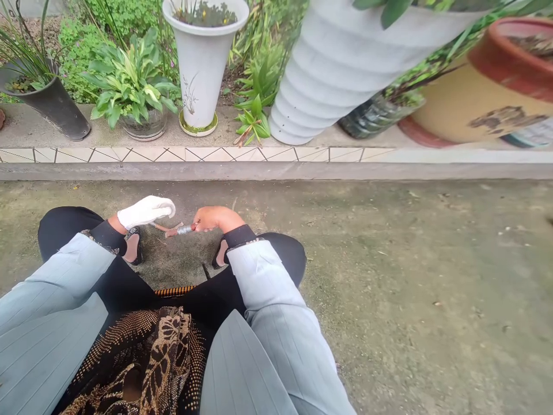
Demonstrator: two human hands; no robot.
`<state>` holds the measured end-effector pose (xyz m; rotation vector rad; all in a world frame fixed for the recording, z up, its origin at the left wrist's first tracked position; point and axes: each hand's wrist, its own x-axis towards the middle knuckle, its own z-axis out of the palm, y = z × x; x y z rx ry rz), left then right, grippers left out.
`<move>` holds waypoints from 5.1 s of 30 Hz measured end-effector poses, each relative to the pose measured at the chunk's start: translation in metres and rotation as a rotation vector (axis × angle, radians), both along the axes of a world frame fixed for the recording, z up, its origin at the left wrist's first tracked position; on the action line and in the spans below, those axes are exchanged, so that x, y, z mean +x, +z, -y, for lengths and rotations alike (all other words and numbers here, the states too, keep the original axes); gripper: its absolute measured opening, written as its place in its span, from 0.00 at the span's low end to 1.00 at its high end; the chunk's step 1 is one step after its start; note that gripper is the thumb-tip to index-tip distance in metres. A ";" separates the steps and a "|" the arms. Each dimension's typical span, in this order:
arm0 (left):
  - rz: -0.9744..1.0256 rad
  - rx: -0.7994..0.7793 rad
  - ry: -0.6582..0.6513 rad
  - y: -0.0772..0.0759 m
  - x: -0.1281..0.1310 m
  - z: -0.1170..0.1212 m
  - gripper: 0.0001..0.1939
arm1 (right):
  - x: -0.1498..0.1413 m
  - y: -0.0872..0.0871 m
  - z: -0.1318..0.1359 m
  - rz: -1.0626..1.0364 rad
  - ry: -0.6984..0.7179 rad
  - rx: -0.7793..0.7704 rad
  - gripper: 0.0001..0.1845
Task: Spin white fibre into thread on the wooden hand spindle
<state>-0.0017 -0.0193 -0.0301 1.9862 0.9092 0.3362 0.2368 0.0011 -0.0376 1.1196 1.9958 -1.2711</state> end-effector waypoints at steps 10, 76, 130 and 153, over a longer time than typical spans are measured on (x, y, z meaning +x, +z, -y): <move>-0.002 -0.022 0.285 -0.016 0.000 -0.010 0.17 | 0.024 0.023 -0.001 -0.645 -0.155 -0.319 0.25; -0.135 -0.021 0.001 -0.037 -0.002 0.050 0.19 | 0.021 0.000 0.024 -0.964 -1.062 -0.172 0.26; -0.063 -0.101 -0.003 -0.020 0.012 0.040 0.19 | 0.045 0.009 0.014 -1.036 -1.061 0.030 0.22; -0.093 -0.015 0.186 -0.031 0.001 0.031 0.20 | 0.032 0.016 0.028 -0.958 -0.622 -0.166 0.24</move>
